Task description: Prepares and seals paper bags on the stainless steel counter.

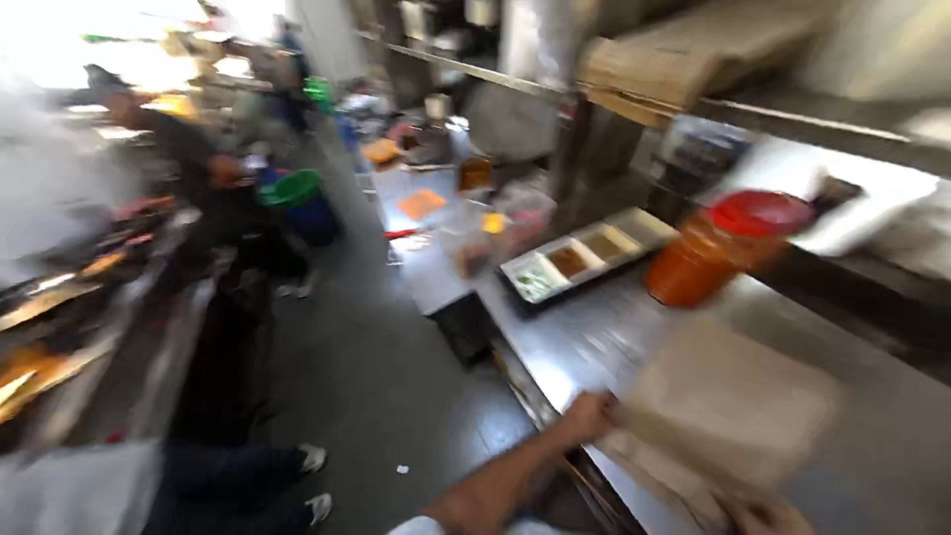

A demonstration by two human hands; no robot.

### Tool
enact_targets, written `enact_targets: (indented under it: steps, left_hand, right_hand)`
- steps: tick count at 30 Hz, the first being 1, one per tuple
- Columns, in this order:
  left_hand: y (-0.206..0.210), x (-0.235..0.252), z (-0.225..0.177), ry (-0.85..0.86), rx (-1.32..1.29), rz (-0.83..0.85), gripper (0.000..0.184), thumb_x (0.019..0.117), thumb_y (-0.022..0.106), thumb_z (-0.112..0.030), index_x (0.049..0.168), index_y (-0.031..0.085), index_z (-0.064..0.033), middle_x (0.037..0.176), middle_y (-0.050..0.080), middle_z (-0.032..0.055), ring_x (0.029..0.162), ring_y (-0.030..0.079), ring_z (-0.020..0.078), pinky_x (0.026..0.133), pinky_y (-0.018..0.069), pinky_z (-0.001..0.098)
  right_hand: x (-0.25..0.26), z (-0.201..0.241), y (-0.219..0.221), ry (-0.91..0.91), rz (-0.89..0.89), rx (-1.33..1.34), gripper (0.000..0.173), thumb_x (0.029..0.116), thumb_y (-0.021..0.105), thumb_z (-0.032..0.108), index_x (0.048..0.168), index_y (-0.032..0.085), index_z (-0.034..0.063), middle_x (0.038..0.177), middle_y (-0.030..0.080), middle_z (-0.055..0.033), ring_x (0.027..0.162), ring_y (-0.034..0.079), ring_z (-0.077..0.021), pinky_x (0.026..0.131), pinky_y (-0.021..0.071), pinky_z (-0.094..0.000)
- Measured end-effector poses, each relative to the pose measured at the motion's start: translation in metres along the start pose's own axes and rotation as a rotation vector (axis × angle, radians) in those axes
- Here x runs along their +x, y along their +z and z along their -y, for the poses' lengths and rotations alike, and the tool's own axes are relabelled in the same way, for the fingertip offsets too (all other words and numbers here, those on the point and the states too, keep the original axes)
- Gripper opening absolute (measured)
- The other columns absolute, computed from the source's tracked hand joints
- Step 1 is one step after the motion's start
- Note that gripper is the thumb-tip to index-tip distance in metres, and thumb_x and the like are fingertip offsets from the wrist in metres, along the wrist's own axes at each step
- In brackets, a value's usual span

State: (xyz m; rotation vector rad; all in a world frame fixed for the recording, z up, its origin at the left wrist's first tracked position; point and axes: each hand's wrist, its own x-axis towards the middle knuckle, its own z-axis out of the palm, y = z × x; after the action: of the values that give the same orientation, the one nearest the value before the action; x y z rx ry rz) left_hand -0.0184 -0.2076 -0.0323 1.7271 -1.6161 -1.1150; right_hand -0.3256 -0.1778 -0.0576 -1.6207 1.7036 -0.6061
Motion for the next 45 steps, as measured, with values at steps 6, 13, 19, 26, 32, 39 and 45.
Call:
enact_targets:
  steps: [6,13,19,26,32,39,45]
  left_hand:
    - [0.025,0.011,0.011,0.173,0.299,-0.025,0.05,0.0953,0.072,-0.03,0.136,0.059,-0.0037,0.106,0.07,0.019,0.097,0.07,0.0336,0.091,0.0579,0.0526]
    - [0.033,0.017,0.046,0.848,0.717,0.253,0.047,0.0942,0.065,-0.007,0.133,0.068,-0.0322,0.138,0.064,0.0033,0.131,0.056,0.0334,0.102,0.0496,0.0564]
    - [0.009,0.031,0.048,0.949,0.742,0.424,0.051,0.0882,0.06,-0.042,0.137,0.065,-0.028,0.137,0.064,-0.0049,0.134,0.054,0.0187,0.112,0.0433,0.0448]
    - [-0.006,0.043,0.033,0.959,0.758,0.524,0.063,0.0904,0.059,-0.063,0.142,0.062,-0.026,0.139,0.064,-0.0011,0.134,0.054,0.0213,0.115,0.0401,0.0452]
    - [0.019,0.034,0.032,0.764,0.465,0.088,0.027,0.0988,0.061,-0.038,0.102,0.081,-0.0198,0.105,0.076,0.0008,0.111,0.067,0.0224,0.101,0.0526,0.046]
    - [0.028,0.029,0.027,0.498,-0.025,-0.032,0.015,0.0901,0.075,-0.034,0.09,0.082,-0.0206,0.152,0.045,0.0168,0.139,0.043,0.0326,0.111,0.0431,0.0501]
    - [0.016,0.045,0.013,0.378,-0.262,-0.005,0.015,0.0865,0.081,-0.027,0.088,0.081,-0.0123,0.111,0.071,0.0073,0.109,0.065,0.0176,0.095,0.0555,0.0351]
  right_hand:
    - [0.008,0.002,-0.001,0.24,-0.147,-0.157,0.041,0.0766,0.089,0.029,0.101,0.073,0.0004,0.1,0.07,-0.0191,0.096,0.068,-0.0354,0.089,0.0558,-0.056]
    - [-0.03,-0.008,0.024,-0.239,-0.384,-0.407,0.03,0.0921,0.068,0.025,0.117,0.072,0.0084,0.118,0.065,-0.0195,0.113,0.062,-0.0371,0.093,0.0547,-0.0526]
    - [-0.036,-0.031,0.019,-0.495,0.009,-0.461,0.049,0.0903,0.06,0.037,0.139,0.064,0.0309,0.14,0.061,0.0053,0.131,0.054,-0.0151,0.112,0.044,-0.0448]
    - [-0.024,-0.029,0.017,-0.626,-0.156,-0.445,0.025,0.1024,0.051,0.013,0.108,0.074,0.0087,0.115,0.074,-0.0067,0.109,0.07,-0.0222,0.095,0.0582,-0.0372]
    - [-0.017,-0.015,0.003,-0.325,-0.164,-0.171,0.032,0.1065,0.049,0.029,0.106,0.074,0.0088,0.102,0.072,-0.0064,0.101,0.069,-0.0189,0.093,0.0557,-0.0388]
    - [-0.005,-0.001,-0.007,-0.299,-0.315,-0.044,0.017,0.0914,0.071,0.033,0.088,0.08,0.0192,0.13,0.06,-0.0085,0.127,0.05,-0.0283,0.106,0.0445,-0.0511]
    - [0.01,0.013,-0.01,-0.151,-0.304,0.276,0.011,0.0892,0.077,0.018,0.091,0.079,0.0077,0.102,0.069,-0.0071,0.088,0.068,-0.0127,0.079,0.0613,-0.0302]
